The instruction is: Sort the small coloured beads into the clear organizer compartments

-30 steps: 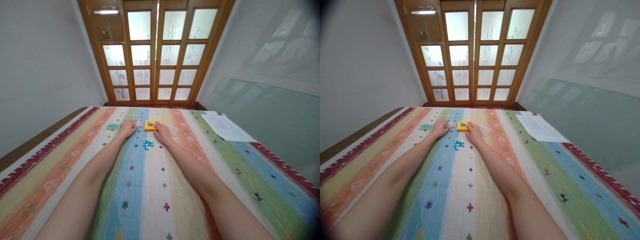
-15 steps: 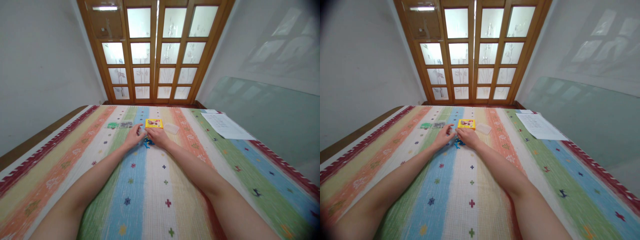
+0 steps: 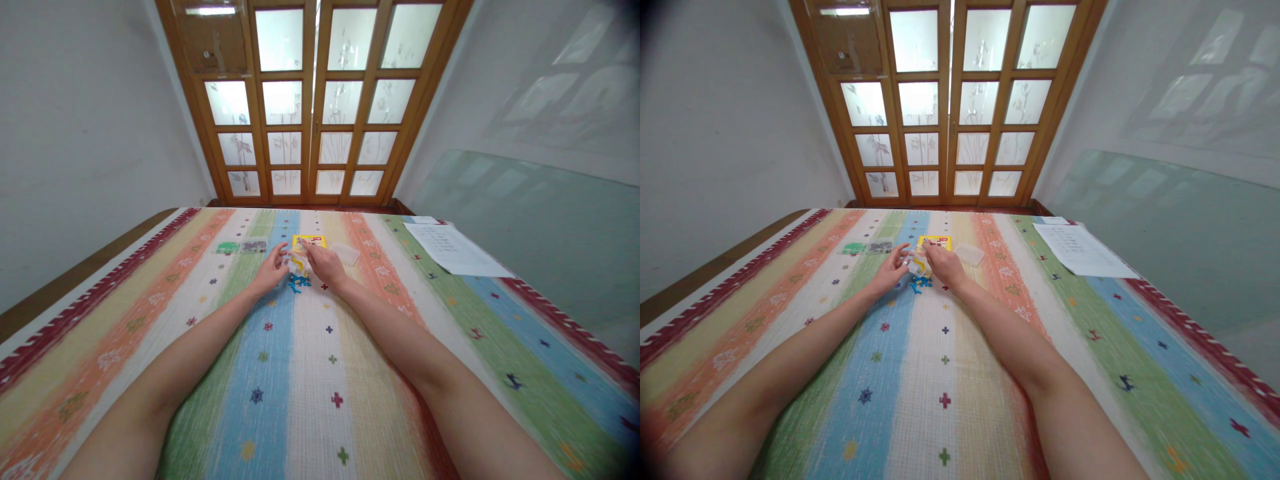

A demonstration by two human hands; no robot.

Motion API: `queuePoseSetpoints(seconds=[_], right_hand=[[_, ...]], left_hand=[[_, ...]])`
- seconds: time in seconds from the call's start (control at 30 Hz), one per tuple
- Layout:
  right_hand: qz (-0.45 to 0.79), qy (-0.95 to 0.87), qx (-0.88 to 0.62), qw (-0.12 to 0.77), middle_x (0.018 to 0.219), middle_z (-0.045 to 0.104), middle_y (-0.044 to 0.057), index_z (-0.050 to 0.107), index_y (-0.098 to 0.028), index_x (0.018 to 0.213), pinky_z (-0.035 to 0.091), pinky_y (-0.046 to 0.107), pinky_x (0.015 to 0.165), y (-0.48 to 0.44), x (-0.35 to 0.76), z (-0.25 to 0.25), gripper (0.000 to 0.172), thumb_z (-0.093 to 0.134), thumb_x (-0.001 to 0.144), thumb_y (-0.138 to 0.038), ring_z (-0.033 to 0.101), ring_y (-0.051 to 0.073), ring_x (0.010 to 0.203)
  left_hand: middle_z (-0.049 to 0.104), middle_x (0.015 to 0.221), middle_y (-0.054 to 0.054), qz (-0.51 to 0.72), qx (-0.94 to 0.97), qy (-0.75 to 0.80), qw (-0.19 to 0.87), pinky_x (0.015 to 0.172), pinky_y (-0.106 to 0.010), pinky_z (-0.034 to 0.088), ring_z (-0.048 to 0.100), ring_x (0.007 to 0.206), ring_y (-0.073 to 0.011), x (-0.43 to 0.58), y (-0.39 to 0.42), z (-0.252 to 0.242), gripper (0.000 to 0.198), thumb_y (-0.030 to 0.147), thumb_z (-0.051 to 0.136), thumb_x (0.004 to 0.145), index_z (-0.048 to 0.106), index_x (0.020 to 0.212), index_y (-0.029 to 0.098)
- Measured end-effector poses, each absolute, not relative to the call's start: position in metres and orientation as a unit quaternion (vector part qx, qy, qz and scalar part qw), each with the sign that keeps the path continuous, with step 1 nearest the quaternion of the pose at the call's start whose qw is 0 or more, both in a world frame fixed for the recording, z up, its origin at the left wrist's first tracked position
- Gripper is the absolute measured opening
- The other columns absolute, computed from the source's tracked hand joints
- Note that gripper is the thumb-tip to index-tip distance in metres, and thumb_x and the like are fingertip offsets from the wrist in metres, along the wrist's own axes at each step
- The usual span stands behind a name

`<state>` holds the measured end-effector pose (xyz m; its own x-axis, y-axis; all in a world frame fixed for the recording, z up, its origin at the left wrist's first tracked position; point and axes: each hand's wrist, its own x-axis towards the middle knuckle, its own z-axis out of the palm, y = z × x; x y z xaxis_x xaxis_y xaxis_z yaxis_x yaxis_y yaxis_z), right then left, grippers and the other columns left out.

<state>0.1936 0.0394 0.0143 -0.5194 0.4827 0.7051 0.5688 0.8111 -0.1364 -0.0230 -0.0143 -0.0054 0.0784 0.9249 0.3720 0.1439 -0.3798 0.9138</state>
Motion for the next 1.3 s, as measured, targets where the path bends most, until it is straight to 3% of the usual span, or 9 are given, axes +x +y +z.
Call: queuePoseSetpoints(seconds=[0.13,0.23,0.5,0.67,0.9,1.1,1.2,1.3], right_hand=[[-0.047,-0.859,-0.273,0.429,0.124,0.073,0.014,0.063,-0.018,0.141,0.059,0.039,0.102,0.036,0.195,0.016,0.040,0.036,0.112,-0.028,0.070,0.025,0.117],[-0.060,-0.861,-0.245,0.442,0.123,0.073,0.015,0.062,-0.017,0.141,0.059,0.039,0.102,0.034,0.195,0.017,0.041,0.035,0.111,-0.025,0.070,0.024,0.116],[-0.111,-0.866,-0.192,0.448,0.112,0.074,0.014,0.064,-0.017,0.131,0.061,0.038,0.094,0.033,0.203,0.021,0.039,0.038,0.101,-0.017,0.072,0.023,0.108],[-0.107,-0.862,-0.188,0.459,0.115,0.074,0.015,0.063,-0.016,0.128,0.061,0.037,0.091,0.031,0.204,0.021,0.039,0.036,0.101,-0.019,0.072,0.024,0.103],[-0.031,-0.876,-0.248,0.412,0.128,0.069,0.015,0.062,-0.019,0.135,0.054,0.044,0.109,0.024,0.198,0.023,0.040,0.039,0.103,-0.022,0.064,0.026,0.124],[-0.033,-0.908,-0.233,0.346,0.149,0.056,0.015,0.060,-0.022,0.140,0.047,0.048,0.117,0.017,0.189,0.025,0.035,0.053,0.105,-0.029,0.051,0.027,0.141],[-0.036,-0.913,-0.232,0.333,0.151,0.054,0.016,0.060,-0.021,0.137,0.047,0.049,0.116,0.016,0.187,0.025,0.032,0.055,0.106,-0.027,0.051,0.028,0.142],[-0.049,-0.918,-0.224,0.324,0.148,0.057,0.016,0.063,-0.020,0.132,0.048,0.049,0.115,0.015,0.184,0.026,0.028,0.055,0.107,-0.026,0.054,0.028,0.138]], left_hand=[[0.068,0.134,-0.010,0.529,0.651,0.440,0.319,0.109,-0.044,0.053,0.068,0.120,-0.0240,-0.026,-0.009,-0.013,0.062,0.019,0.060,0.079,0.059,0.141,0.022],[0.070,0.135,-0.007,0.522,0.671,0.449,0.277,0.114,-0.046,0.050,0.067,0.124,-0.0244,-0.030,-0.010,-0.011,0.064,0.013,0.055,0.075,0.063,0.138,0.021],[0.073,0.130,-0.004,0.441,0.730,0.509,0.120,0.111,-0.040,0.053,0.069,0.117,-0.0215,-0.028,-0.035,0.017,0.058,0.004,0.051,0.080,0.067,0.133,0.023],[0.074,0.127,-0.004,0.414,0.752,0.506,0.087,0.110,-0.037,0.052,0.069,0.115,-0.0196,-0.025,-0.041,0.022,0.056,0.002,0.048,0.083,0.068,0.130,0.023],[0.073,0.125,-0.007,0.506,0.675,0.492,0.217,0.100,-0.039,0.056,0.070,0.108,-0.0229,-0.022,-0.030,0.011,0.060,0.009,0.059,0.081,0.061,0.140,0.022],[0.074,0.113,-0.008,0.562,0.571,0.429,0.417,0.095,-0.039,0.059,0.072,0.095,-0.0183,-0.016,-0.022,0.006,0.081,0.030,0.070,0.087,0.035,0.160,0.021],[0.075,0.111,-0.009,0.556,0.507,0.426,0.502,0.095,-0.041,0.060,0.074,0.092,-0.0189,-0.016,-0.022,0.007,0.074,0.035,0.069,0.090,0.041,0.157,0.020],[0.075,0.102,-0.008,0.549,0.477,0.447,0.521,0.092,-0.042,0.062,0.074,0.085,-0.0188,-0.018,-0.021,0.006,0.064,0.038,0.070,0.092,0.049,0.150,0.018]])
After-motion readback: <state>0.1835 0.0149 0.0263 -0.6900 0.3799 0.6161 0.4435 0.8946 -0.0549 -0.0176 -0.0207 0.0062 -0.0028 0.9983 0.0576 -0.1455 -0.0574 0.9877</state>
